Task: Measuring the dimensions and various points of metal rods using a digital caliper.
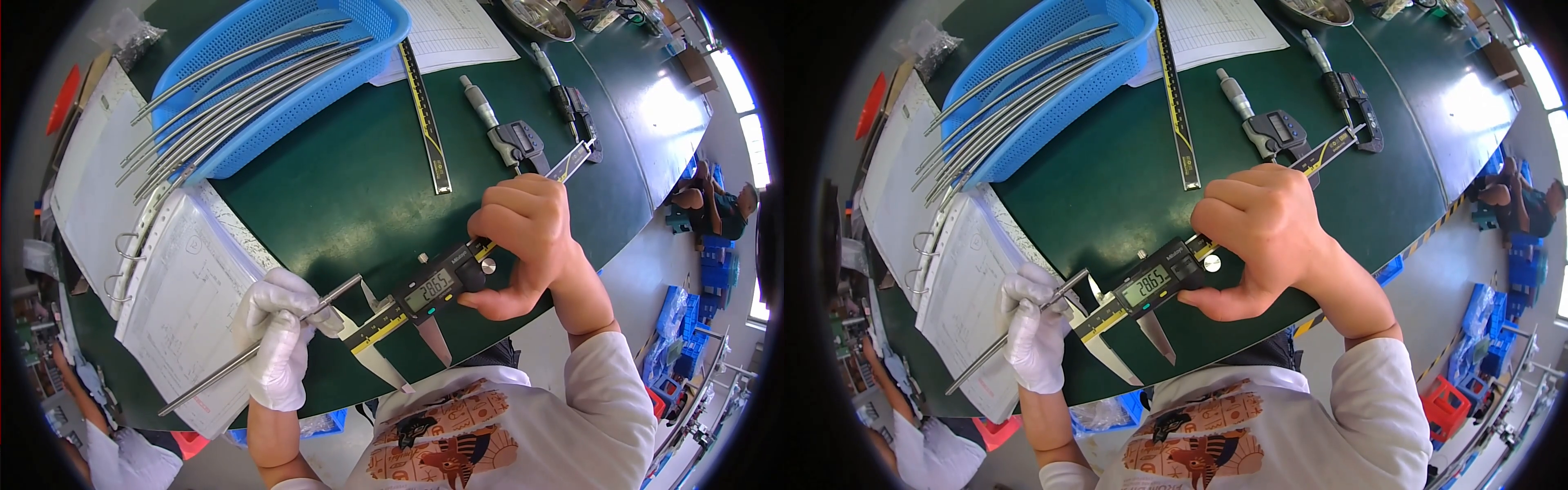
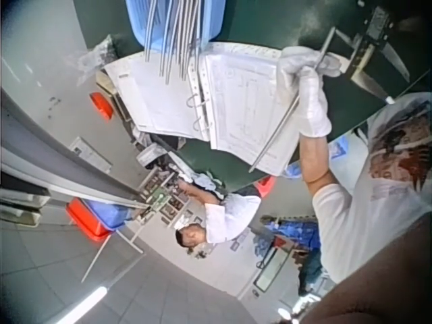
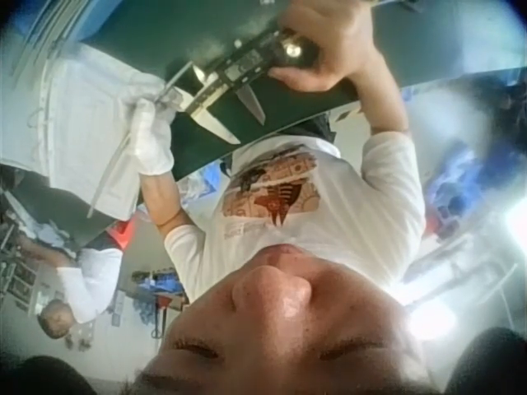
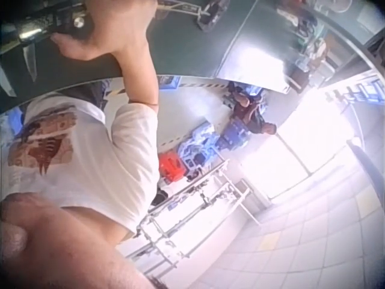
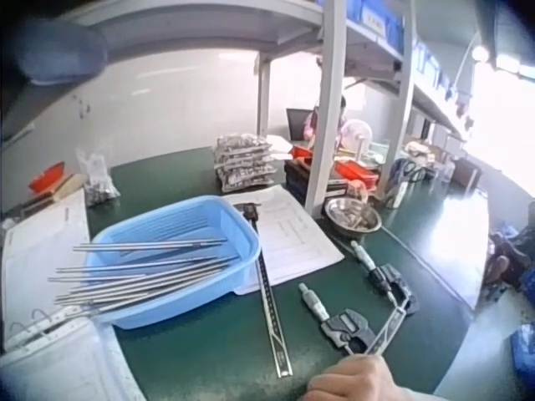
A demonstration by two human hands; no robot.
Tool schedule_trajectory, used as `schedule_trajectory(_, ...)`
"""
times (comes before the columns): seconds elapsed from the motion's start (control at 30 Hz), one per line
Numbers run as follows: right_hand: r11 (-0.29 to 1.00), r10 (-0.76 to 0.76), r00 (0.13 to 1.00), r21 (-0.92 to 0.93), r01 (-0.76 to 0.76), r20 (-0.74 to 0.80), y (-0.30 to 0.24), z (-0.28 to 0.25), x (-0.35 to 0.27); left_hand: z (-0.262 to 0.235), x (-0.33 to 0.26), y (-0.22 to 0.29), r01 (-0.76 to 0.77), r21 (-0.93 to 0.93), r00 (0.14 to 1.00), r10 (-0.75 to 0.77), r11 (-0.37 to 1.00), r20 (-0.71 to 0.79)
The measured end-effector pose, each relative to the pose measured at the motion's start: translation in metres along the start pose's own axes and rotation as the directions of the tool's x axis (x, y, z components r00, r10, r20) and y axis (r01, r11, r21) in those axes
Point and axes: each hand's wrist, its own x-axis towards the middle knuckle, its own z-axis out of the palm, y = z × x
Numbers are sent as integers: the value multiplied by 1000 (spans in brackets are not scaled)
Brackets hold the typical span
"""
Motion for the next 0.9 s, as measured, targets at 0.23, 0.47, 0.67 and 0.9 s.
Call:
schedule_trajectory(0.23,999,19,1000,33,-19,-10,-3,7,8,-24,0,-13,-194,25,974,189,981,122)
schedule_trajectory(0.47,983,77,996,-167,-82,-35,-5,-1,-16,-11,6,-11,7,-46,971,5,999,239)
schedule_trajectory(0.67,994,29,999,-103,-33,-40,0,6,-17,-11,1,-5,36,-57,969,-21,998,247)
schedule_trajectory(0.9,995,35,996,-93,-42,-83,4,5,-20,-9,3,-4,86,-60,966,-68,994,250)
